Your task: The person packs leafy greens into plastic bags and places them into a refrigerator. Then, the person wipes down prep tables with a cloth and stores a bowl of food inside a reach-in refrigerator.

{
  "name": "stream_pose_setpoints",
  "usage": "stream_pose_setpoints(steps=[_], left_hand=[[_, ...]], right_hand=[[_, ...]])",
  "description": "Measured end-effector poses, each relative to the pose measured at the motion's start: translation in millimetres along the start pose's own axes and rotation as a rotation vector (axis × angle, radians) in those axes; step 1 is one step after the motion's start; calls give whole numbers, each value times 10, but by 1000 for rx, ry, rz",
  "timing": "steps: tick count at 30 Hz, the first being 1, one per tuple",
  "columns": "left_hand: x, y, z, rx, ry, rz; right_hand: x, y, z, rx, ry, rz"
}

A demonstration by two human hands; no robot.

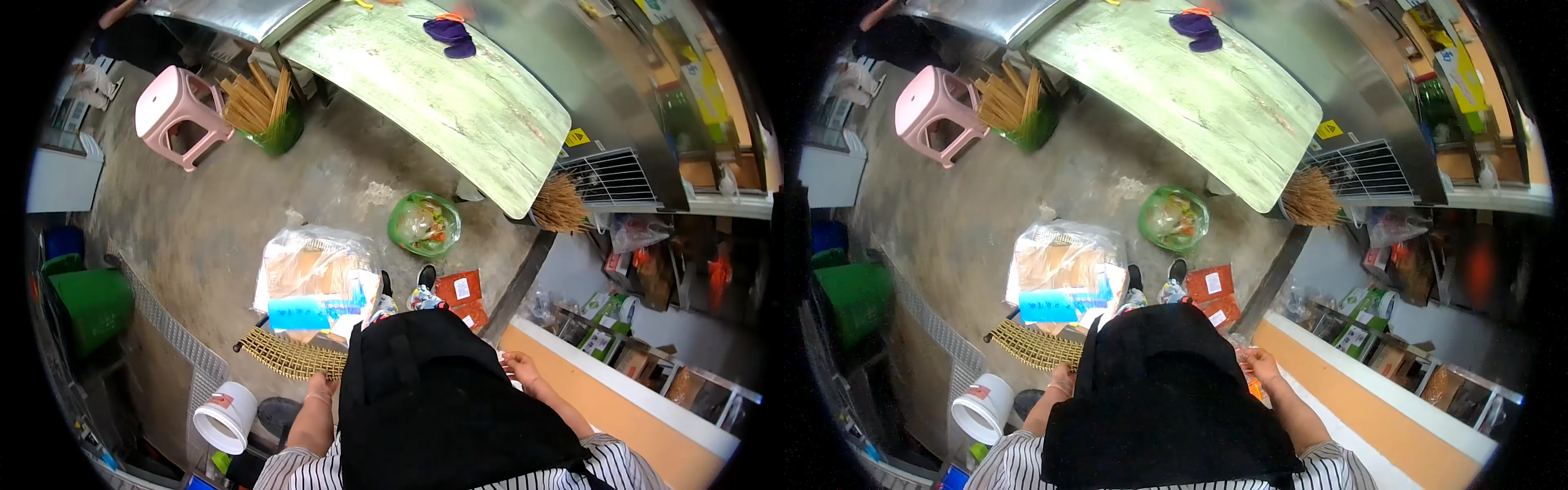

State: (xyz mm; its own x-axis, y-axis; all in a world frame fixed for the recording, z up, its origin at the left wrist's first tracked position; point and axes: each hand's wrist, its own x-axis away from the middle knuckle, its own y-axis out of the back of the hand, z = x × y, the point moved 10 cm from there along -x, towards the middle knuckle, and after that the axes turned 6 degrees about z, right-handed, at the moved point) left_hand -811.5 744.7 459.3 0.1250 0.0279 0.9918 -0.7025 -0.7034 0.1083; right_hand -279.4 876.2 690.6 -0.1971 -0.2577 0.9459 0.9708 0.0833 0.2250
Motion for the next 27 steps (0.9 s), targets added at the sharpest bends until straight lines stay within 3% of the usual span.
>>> stream_pose_setpoints(steps=[2, 6, 11, 21, 27], left_hand=[[-369, 213, 165, -45, 42, -77], [-68, 104, -12, -77, 137, -7], [50, -35, -45, -183, 90, 106], [125, 44, -104, -221, 56, 64], [210, 47, -107, -239, 34, 16]], right_hand=[[42, -13, 29, -8, -6, -38], [-48, -7, 131, 89, 98, -40], [-261, -30, 273, 91, 175, 27], [-240, -129, 552, 43, 301, -20], [-437, 28, 324, 38, 230, -21]])
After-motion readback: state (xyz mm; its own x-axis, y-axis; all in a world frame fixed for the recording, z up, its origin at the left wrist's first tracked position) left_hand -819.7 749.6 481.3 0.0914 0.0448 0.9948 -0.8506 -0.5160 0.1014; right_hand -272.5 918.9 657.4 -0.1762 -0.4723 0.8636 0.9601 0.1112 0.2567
